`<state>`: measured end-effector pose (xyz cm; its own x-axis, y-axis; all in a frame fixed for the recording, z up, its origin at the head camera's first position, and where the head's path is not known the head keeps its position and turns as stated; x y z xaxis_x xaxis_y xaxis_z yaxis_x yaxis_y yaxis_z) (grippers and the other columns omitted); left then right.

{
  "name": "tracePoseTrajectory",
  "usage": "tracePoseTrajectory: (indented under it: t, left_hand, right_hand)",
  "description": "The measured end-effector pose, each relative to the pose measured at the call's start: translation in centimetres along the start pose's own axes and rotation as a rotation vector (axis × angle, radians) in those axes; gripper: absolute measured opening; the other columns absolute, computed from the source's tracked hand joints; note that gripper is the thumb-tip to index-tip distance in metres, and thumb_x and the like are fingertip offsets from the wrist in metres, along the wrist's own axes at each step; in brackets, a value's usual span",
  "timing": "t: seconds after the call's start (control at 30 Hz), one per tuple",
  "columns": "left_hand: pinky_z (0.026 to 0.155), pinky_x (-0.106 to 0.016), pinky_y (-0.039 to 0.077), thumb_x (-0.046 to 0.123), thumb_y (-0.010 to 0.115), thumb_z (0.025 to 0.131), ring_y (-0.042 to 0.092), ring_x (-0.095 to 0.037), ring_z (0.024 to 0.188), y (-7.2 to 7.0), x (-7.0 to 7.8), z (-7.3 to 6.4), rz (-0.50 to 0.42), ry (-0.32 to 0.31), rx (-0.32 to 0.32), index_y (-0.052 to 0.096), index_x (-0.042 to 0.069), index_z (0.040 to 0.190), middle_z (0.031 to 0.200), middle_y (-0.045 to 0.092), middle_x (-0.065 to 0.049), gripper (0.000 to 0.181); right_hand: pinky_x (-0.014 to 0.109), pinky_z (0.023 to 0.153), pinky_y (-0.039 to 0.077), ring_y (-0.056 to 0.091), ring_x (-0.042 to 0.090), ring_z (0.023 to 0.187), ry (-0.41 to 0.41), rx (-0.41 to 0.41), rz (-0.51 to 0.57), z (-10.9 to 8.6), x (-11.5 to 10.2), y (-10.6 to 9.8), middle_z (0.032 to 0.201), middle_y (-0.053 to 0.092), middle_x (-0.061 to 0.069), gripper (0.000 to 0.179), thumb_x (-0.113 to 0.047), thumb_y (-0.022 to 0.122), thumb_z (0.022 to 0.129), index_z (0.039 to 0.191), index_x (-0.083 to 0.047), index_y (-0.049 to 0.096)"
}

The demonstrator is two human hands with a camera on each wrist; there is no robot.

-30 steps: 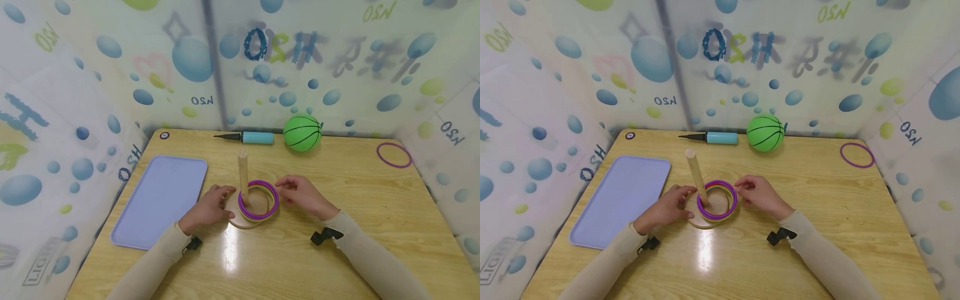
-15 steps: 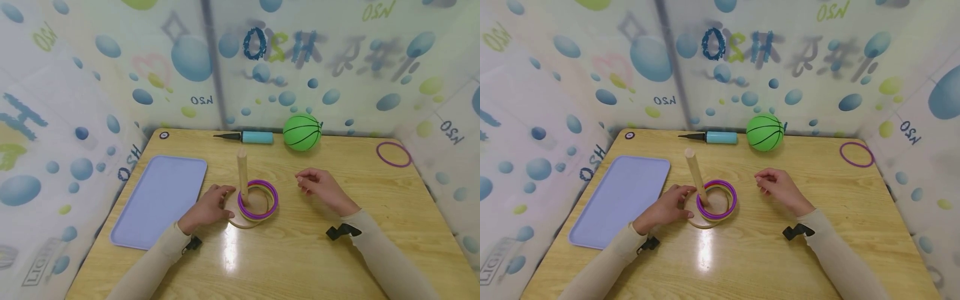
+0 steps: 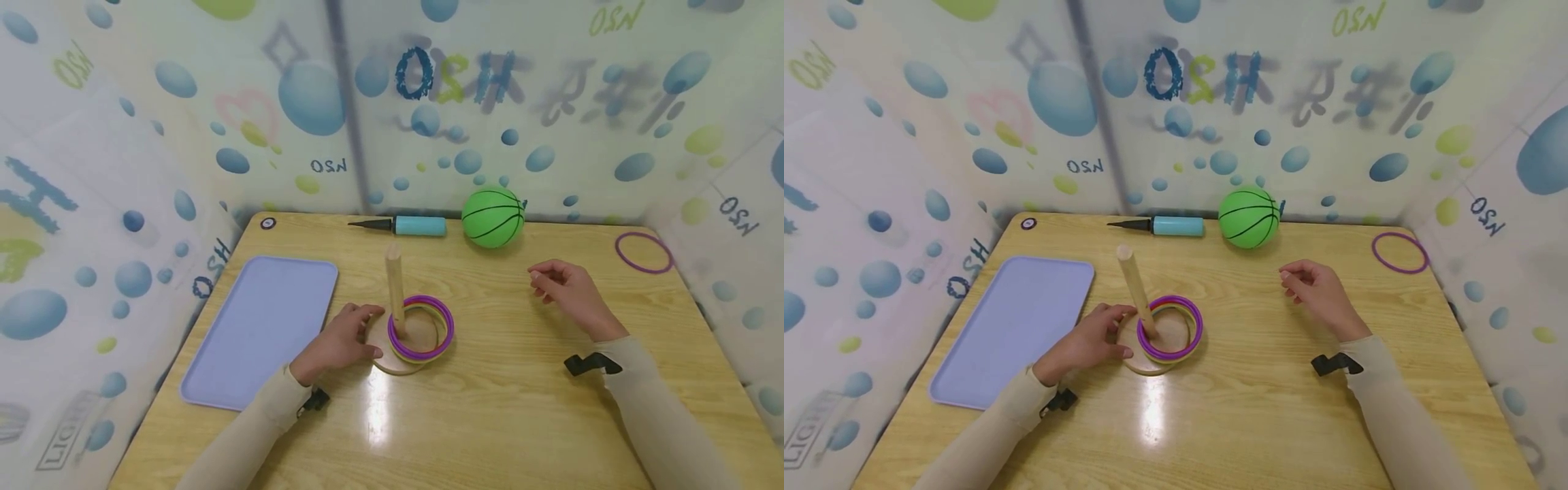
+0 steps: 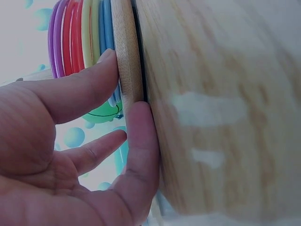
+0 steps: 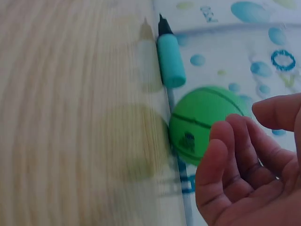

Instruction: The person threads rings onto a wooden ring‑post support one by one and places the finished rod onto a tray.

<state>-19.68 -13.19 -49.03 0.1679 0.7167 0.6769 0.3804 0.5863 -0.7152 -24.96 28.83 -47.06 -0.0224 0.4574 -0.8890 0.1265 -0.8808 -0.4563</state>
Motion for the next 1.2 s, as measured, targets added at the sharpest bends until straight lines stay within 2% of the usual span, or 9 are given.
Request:
tracePoseTrajectory:
  t: [0.23,0.4,0.57,0.67,0.73,0.9,1.03,1.1,1.2]
  left_hand:
    - [0.086,-0.040,0.050,0.021,0.093,0.081,0.057,-0.025,0.102,-0.1,0.2,-0.1,-0.003,0.003,0.004,0.058,0.013,0.149,0.116,0.055,-0.015,0.076]
    - [0.085,-0.038,0.049,0.021,0.093,0.082,0.055,-0.023,0.100,0.0,0.1,-0.2,-0.003,0.000,0.001,0.058,0.014,0.149,0.115,0.055,-0.015,0.076]
    - [0.085,-0.039,0.049,0.021,0.093,0.082,0.055,-0.023,0.099,0.0,0.1,-0.2,-0.009,0.003,0.003,0.058,0.013,0.149,0.114,0.055,-0.015,0.076]
    - [0.086,-0.040,0.049,0.021,0.093,0.082,0.055,-0.023,0.099,0.0,0.1,-0.2,-0.010,0.005,0.001,0.058,0.013,0.149,0.114,0.055,-0.015,0.077]
    - [0.086,-0.040,0.049,0.022,0.093,0.081,0.056,-0.023,0.099,0.0,0.0,-0.2,-0.006,0.006,0.002,0.058,0.013,0.149,0.114,0.055,-0.015,0.077]
    - [0.086,-0.039,0.049,0.021,0.093,0.081,0.056,-0.023,0.100,0.1,-0.1,-0.2,-0.004,0.005,0.012,0.058,0.014,0.149,0.114,0.055,-0.014,0.077]
    - [0.086,-0.039,0.049,0.021,0.093,0.081,0.057,-0.024,0.102,0.1,-0.1,-0.2,-0.021,0.005,0.008,0.058,0.013,0.149,0.115,0.055,-0.014,0.076]
    - [0.086,-0.039,0.049,0.021,0.093,0.081,0.056,-0.024,0.102,0.1,0.0,-0.2,-0.028,0.000,0.003,0.058,0.014,0.149,0.115,0.055,-0.014,0.076]
    - [0.086,-0.039,0.049,0.021,0.093,0.081,0.056,-0.024,0.102,0.1,0.1,-0.2,-0.030,-0.006,0.005,0.058,0.014,0.148,0.114,0.055,-0.014,0.076]
  right_hand:
    - [0.023,0.070,0.059,0.068,0.008,0.082,-0.025,0.108,-0.040,0.7,1.9,-3.9,0.097,0.073,-0.001,0.044,-0.034,0.060,0.109,0.132,0.004,0.063]
    - [0.021,0.068,0.058,0.069,0.003,0.080,-0.061,0.200,-0.021,1.2,3.3,-6.6,0.092,0.072,-0.016,0.041,-0.031,0.062,0.108,0.129,0.004,0.065]
    - [0.017,0.067,0.056,0.068,-0.002,0.080,-0.082,0.270,-0.021,1.7,4.6,-9.6,0.090,0.073,-0.021,0.036,-0.028,0.063,0.107,0.126,0.003,0.066]
    - [0.014,0.066,0.054,0.066,-0.005,0.079,-0.074,0.309,-0.066,1.7,5.5,-11.4,0.088,0.071,-0.023,0.034,-0.028,0.064,0.107,0.125,0.001,0.067]
    - [0.011,0.065,0.052,0.064,-0.007,0.078,-0.098,0.358,-0.110,1.7,6.0,-12.6,0.089,0.068,-0.027,0.031,-0.024,0.066,0.106,0.122,0.003,0.068]
    - [0.004,0.079,0.039,0.052,-0.019,0.085,-0.097,0.458,-0.261,1.4,7.2,-15.5,0.094,0.054,-0.042,0.038,-0.029,0.067,0.104,0.123,0.004,0.069]
    - [0.009,0.085,0.032,0.042,-0.023,0.091,0.007,0.481,-0.345,1.0,8.8,-17.8,0.089,0.045,-0.050,0.052,-0.044,0.063,0.105,0.131,0.001,0.067]
    - [0.011,0.089,0.033,0.046,-0.017,0.097,0.052,0.484,-0.369,1.0,9.6,-18.6,0.094,0.050,-0.044,0.056,-0.047,0.060,0.105,0.133,0.000,0.065]
    - [0.019,0.103,0.038,0.058,0.011,0.120,0.114,0.455,-0.388,1.0,10.8,-19.5,0.123,0.070,-0.015,0.059,-0.047,0.056,0.106,0.143,-0.001,0.061]
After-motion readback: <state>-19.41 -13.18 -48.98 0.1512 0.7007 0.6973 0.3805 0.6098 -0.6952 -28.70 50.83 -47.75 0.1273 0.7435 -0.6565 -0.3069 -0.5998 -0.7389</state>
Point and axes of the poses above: each hand's wrist, its own z-axis towards the middle knuckle, its own y-axis out of the palm, x = y × z, the point moved 8 cm from there along z, towards the middle knuckle
